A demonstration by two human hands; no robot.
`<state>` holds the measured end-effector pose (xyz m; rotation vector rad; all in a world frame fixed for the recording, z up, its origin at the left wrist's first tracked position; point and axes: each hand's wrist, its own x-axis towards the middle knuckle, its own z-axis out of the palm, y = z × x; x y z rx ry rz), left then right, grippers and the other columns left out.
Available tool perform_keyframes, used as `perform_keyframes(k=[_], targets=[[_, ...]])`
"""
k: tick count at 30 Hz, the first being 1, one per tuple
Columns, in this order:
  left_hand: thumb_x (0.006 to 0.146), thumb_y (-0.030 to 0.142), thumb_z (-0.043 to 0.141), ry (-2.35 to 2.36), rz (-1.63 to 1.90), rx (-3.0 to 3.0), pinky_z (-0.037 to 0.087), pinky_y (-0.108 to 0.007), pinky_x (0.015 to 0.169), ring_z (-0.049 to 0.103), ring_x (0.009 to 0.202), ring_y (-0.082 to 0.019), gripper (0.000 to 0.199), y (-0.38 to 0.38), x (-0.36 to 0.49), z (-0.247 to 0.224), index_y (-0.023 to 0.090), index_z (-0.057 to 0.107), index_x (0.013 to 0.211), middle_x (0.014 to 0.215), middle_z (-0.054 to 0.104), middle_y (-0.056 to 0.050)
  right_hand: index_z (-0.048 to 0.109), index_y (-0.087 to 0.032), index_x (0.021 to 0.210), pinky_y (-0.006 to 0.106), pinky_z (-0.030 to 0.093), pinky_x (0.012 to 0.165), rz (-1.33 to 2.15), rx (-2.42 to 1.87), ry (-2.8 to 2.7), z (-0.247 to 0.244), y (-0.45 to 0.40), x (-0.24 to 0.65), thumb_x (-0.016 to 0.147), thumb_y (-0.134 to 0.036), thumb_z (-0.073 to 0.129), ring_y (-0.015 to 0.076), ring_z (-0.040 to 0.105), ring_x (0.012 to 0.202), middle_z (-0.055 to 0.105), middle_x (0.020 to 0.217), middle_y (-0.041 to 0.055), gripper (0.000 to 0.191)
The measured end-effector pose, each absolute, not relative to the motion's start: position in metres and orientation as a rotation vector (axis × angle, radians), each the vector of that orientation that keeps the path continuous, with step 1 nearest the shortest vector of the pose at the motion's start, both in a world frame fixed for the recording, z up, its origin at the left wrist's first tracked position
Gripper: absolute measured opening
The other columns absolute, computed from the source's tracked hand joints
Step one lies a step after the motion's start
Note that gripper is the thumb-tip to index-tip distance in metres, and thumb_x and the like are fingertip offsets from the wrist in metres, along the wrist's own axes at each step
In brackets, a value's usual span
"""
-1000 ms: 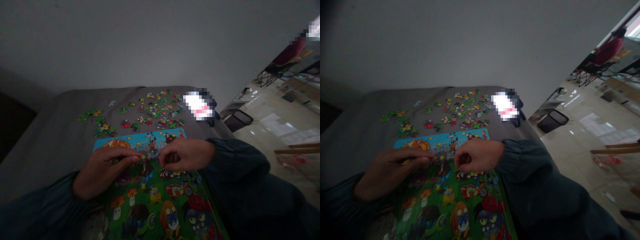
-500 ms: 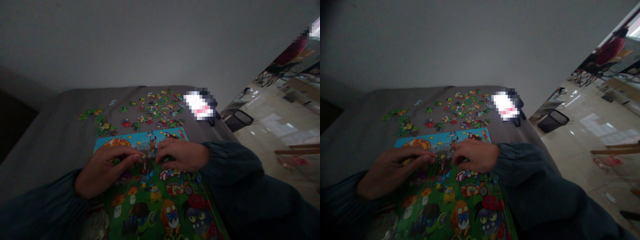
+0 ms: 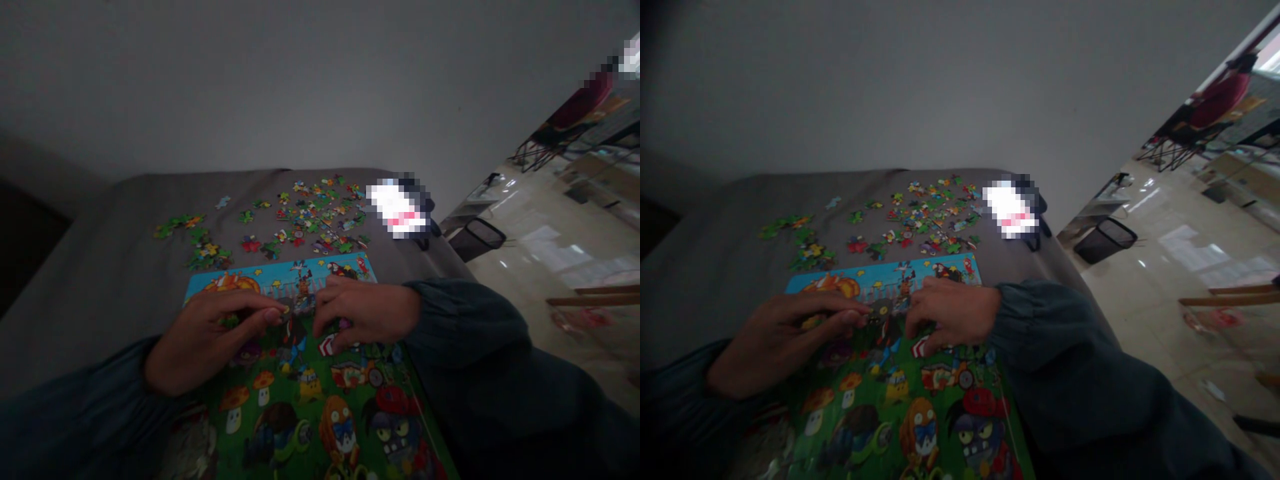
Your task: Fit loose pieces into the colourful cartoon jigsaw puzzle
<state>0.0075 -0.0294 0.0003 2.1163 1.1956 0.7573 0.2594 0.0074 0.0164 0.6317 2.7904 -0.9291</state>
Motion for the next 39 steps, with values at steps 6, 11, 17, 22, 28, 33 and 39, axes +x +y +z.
perform_keyframes(k=[6,11,17,22,28,33,39], targets=[[0.087,0.04,0.065,1.217,0.768,2.169,0.053,-0.015,0.063,0.068,0.062,-0.011,0.016,-0.028,0.006,0.0,0.032,0.079,0.083,0.073,0.076,0.008,0.069,-0.012,0.093,0.034,0.036,0.088,-0.889,0.652,2.776,0.036,0.006,0.272,0.08,-0.029,0.08,0.0212,0.054,0.096,0.066,0.096,0.0068,0.024],[0.088,0.04,0.063,1.224,0.766,2.167,0.053,-0.016,0.061,0.067,0.059,-0.011,0.019,-0.028,0.005,0.002,0.031,0.078,0.082,0.071,0.076,0.007,0.073,-0.015,0.092,0.035,0.037,0.081,-0.731,0.593,2.694,0.038,-0.004,0.273,0.08,-0.03,0.079,0.0258,0.054,0.1,0.068,0.097,0.0077,0.02],[0.087,0.044,0.062,1.232,0.747,2.168,0.054,-0.017,0.066,0.067,0.06,-0.011,0.022,-0.027,0.006,0.002,0.03,0.079,0.083,0.073,0.076,0.005,0.074,-0.018,0.102,0.036,0.04,0.081,-0.662,0.44,2.655,0.037,-0.01,0.271,0.082,-0.026,0.077,0.0254,0.058,0.101,0.07,0.101,0.0064,0.022],[0.084,0.05,0.065,1.316,0.717,2.071,0.055,-0.021,0.074,0.065,0.063,-0.013,0.025,-0.031,0.009,0.005,0.03,0.079,0.081,0.073,0.076,0.005,0.074,-0.022,0.099,0.035,0.045,0.083,-0.664,0.456,2.683,0.04,-0.01,0.273,0.081,-0.02,0.078,0.0225,0.061,0.101,0.071,0.099,0.0034,0.019],[0.084,0.052,0.063,1.349,0.685,2.034,0.054,-0.024,0.075,0.065,0.064,-0.015,0.028,-0.033,0.011,0.007,0.029,0.078,0.08,0.071,0.076,0.003,0.076,-0.022,0.098,0.033,0.048,0.08,-0.766,0.407,2.732,0.039,-0.009,0.275,0.081,-0.012,0.074,0.0219,0.063,0.095,0.071,0.094,0.0043,0.019],[0.084,0.051,0.063,1.355,0.695,2.063,0.053,-0.022,0.073,0.066,0.065,-0.014,0.028,-0.034,0.012,0.008,0.028,0.078,0.079,0.069,0.074,0.003,0.076,-0.024,0.104,0.033,0.048,0.083,-0.738,0.38,2.685,0.041,-0.009,0.272,0.086,-0.012,0.069,0.0211,0.062,0.095,0.071,0.097,0.0044,0.022],[0.083,0.05,0.064,1.339,0.709,2.064,0.052,-0.02,0.071,0.063,0.06,-0.012,0.026,-0.034,0.012,0.008,0.029,0.078,0.079,0.068,0.074,0.005,0.075,-0.024,0.107,0.031,0.047,0.082,-0.768,0.378,2.686,0.039,-0.009,0.272,0.089,-0.01,0.063,0.0192,0.061,0.095,0.071,0.098,0.0045,0.026]])
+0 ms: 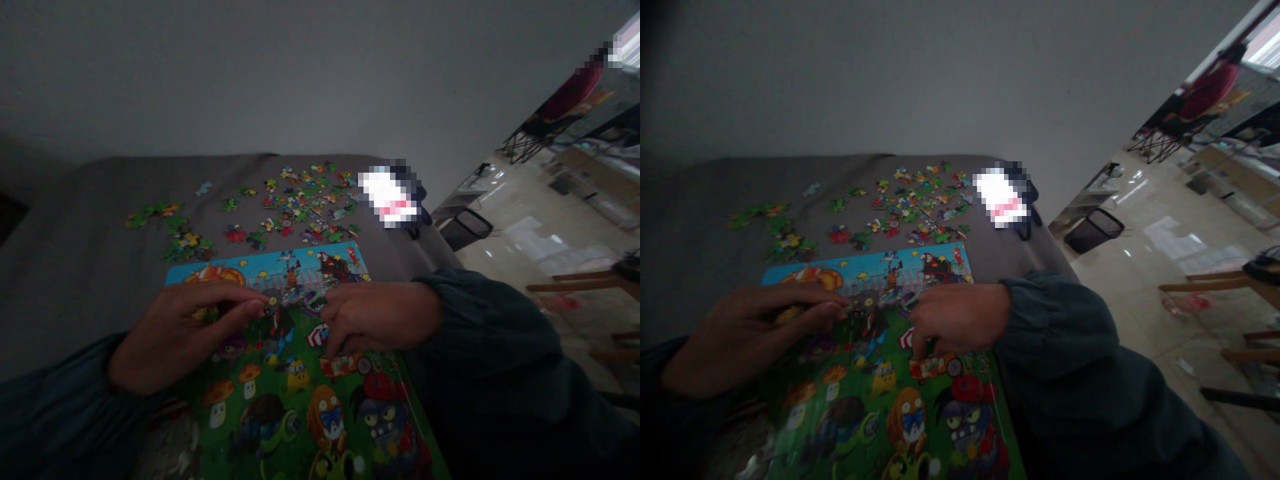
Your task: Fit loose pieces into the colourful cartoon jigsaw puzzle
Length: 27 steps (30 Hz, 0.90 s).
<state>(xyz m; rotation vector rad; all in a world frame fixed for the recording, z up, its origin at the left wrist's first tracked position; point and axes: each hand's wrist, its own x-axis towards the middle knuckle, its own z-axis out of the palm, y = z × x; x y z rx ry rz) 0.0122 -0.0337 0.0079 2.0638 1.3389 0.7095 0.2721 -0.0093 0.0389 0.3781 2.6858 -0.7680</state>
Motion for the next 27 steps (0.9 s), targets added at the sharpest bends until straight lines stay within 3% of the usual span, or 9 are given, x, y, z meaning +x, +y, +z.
perform_keyframes(k=[6,16,21,27], targets=[[0.084,0.053,0.063,1.356,0.672,2.019,0.054,-0.022,0.072,0.064,0.061,-0.015,0.03,-0.034,0.012,0.009,0.028,0.078,0.079,0.07,0.075,0.003,0.074,-0.02,0.112,0.032,0.046,0.081,-0.79,0.282,2.685,0.034,-0.004,0.272,0.091,-0.015,0.062,0.0204,0.061,0.091,0.072,0.097,0.0071,0.025],[0.083,0.054,0.063,1.369,0.686,2.045,0.055,-0.023,0.074,0.064,0.062,-0.015,0.031,-0.034,0.012,0.008,0.028,0.078,0.079,0.069,0.075,0.003,0.077,-0.028,0.104,0.03,0.046,0.078,-0.764,0.383,2.717,0.038,-0.009,0.271,0.09,-0.011,0.064,0.0181,0.059,0.088,0.07,0.092,0.0032,0.025],[0.082,0.055,0.062,1.368,0.677,2.028,0.055,-0.023,0.073,0.064,0.062,-0.015,0.032,-0.033,0.011,0.01,0.028,0.078,0.079,0.072,0.076,0.002,0.074,-0.018,0.113,0.029,0.044,0.079,-0.893,0.332,2.678,0.042,-0.003,0.276,0.092,-0.012,0.062,0.0183,0.057,0.088,0.067,0.092,0.0078,0.026],[0.086,0.056,0.058,1.446,0.625,2.021,0.054,-0.023,0.078,0.067,0.068,-0.016,0.034,-0.032,0.004,0.006,0.03,0.078,0.078,0.076,0.077,0.004,0.07,-0.014,0.105,0.024,0.041,0.072,-1.073,0.623,2.698,0.045,0.015,0.305,0.087,-0.02,0.072,0.0123,0.053,0.075,0.059,0.082,0.0005,0.019]])
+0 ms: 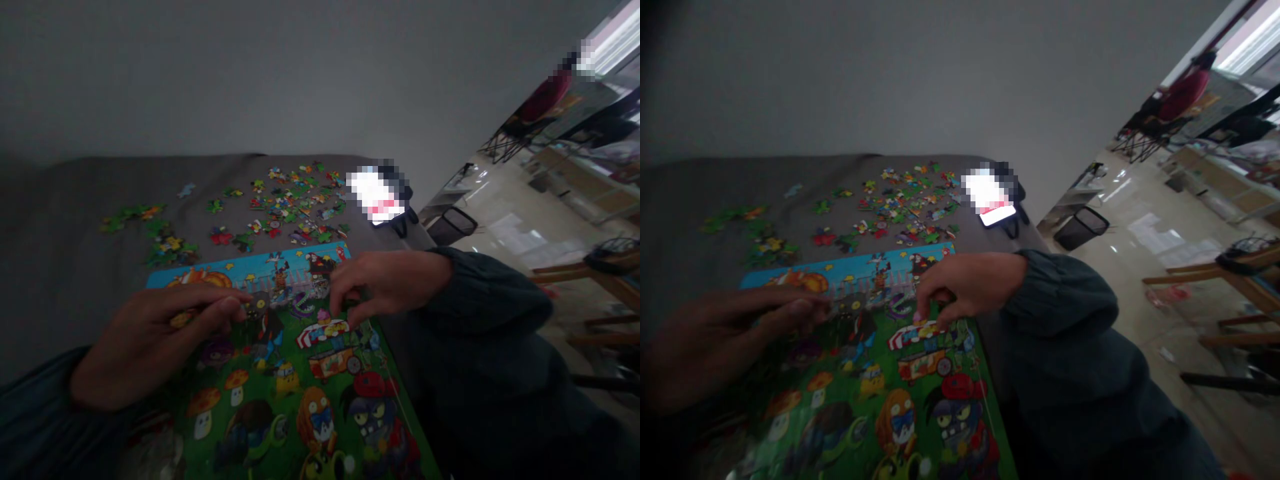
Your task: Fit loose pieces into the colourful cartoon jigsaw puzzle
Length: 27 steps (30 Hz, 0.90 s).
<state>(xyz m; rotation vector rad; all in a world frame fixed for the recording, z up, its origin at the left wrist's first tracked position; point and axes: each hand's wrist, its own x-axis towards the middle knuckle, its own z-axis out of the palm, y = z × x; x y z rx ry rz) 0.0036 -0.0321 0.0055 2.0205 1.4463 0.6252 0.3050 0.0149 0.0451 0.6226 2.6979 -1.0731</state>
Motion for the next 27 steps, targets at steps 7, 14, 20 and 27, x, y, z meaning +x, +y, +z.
perform_keyframes(k=[7,14,20,27], targets=[[0.089,0.053,0.056,1.428,0.659,2.05,0.052,-0.016,0.071,0.068,0.073,-0.013,0.032,-0.031,-0.001,-0.004,0.03,0.076,0.083,0.081,0.077,0.008,0.057,-0.016,0.083,0.023,0.028,0.057,-0.946,0.909,2.422,0.041,0.008,0.302,0.069,-0.03,0.087,0.0103,0.046,0.065,0.049,0.071,-0.0059,0.035],[0.088,0.05,0.059,1.402,0.701,2.066,0.051,-0.014,0.065,0.068,0.072,-0.012,0.026,-0.03,-0.004,-0.008,0.032,0.076,0.08,0.079,0.076,0.01,0.058,-0.017,0.085,0.024,0.027,0.057,-0.895,0.921,2.361,0.034,0.001,0.296,0.065,-0.022,0.089,0.0113,0.046,0.069,0.049,0.074,-0.0051,0.037],[0.088,0.049,0.058,1.371,0.667,1.992,0.052,-0.017,0.068,0.069,0.071,-0.014,0.03,-0.032,0.003,0.008,0.029,0.076,0.075,0.078,0.077,0.006,0.059,-0.015,0.083,0.022,0.031,0.057,-1.082,0.935,2.452,0.04,0.016,0.311,0.072,-0.029,0.085,0.0091,0.047,0.065,0.049,0.071,-0.0057,0.031],[0.093,0.046,0.049,1.283,0.772,2.035,0.051,-0.017,0.053,0.065,0.056,-0.013,0.038,-0.024,-0.002,0.005,0.024,0.074,0.076,0.065,0.072,0.003,0.063,-0.013,0.096,0.027,0.039,0.066,-0.654,1.795,2.948,0.004,0.062,0.324,0.09,-0.019,0.062,0.0136,0.052,0.071,0.06,0.081,0.0028,0.009]])
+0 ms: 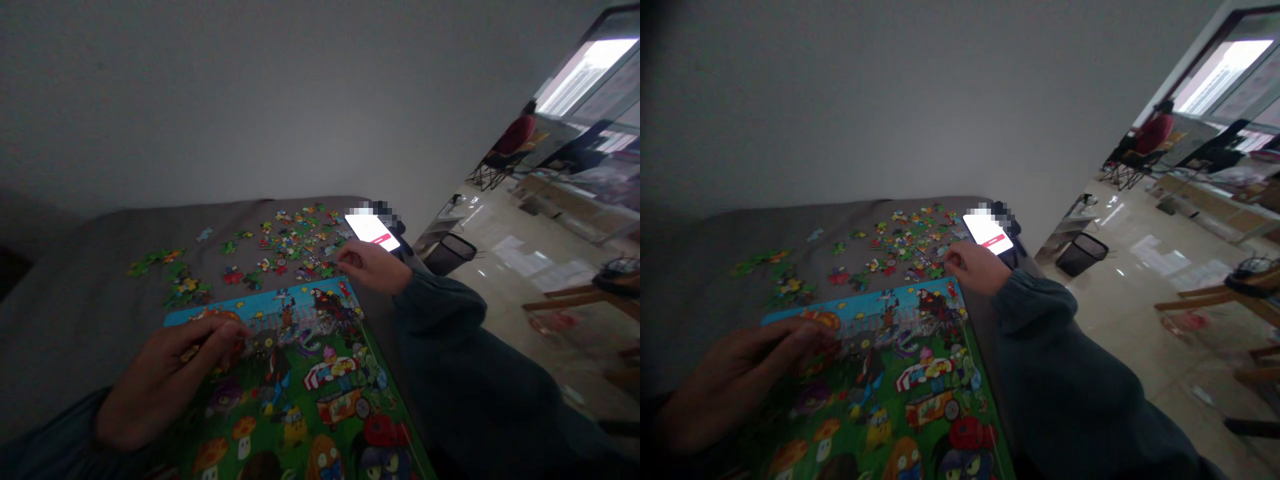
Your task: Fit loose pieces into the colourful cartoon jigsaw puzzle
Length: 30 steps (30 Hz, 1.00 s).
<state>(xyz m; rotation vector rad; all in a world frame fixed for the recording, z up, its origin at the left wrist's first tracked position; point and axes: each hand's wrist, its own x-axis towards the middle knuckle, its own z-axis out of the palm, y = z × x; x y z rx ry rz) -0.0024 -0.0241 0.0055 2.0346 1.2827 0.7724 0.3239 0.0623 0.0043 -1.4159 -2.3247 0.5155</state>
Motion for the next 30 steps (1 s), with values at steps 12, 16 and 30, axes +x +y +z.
perform_keyframes(k=[12,16,30], targets=[[0.095,0.047,0.048,1.297,0.737,2.043,0.049,-0.02,0.058,0.065,0.066,-0.014,0.038,-0.026,-0.006,-0.005,0.022,0.073,0.081,0.077,0.073,0.002,0.068,-0.018,0.116,0.043,0.042,0.094,0.213,-1.29,-2.374,-0.034,0.074,0.313,0.092,-0.033,0.063,0.0257,0.054,0.103,0.065,0.107,0.0103,0.029],[0.096,0.045,0.046,1.239,0.759,2.098,0.046,-0.019,0.054,0.062,0.058,-0.013,0.04,-0.026,-0.003,-0.003,0.021,0.071,0.077,0.069,0.069,0.002,0.063,-0.019,0.126,0.048,0.04,0.098,0.176,-1.36,-2.331,-0.044,0.074,0.303,0.094,-0.038,0.059,0.0289,0.049,0.113,0.062,0.12,0.011,0.037],[0.097,0.039,0.047,1.203,0.774,2.122,0.044,-0.019,0.052,0.059,0.054,-0.012,0.034,-0.025,-0.002,-0.002,0.022,0.068,0.075,0.062,0.064,0.004,0.072,-0.023,0.106,0.049,0.036,0.1,0.248,-1.392,-2.227,-0.044,0.081,0.291,0.091,-0.034,0.065,0.0274,0.048,0.115,0.065,0.114,0.0073,0.02]])
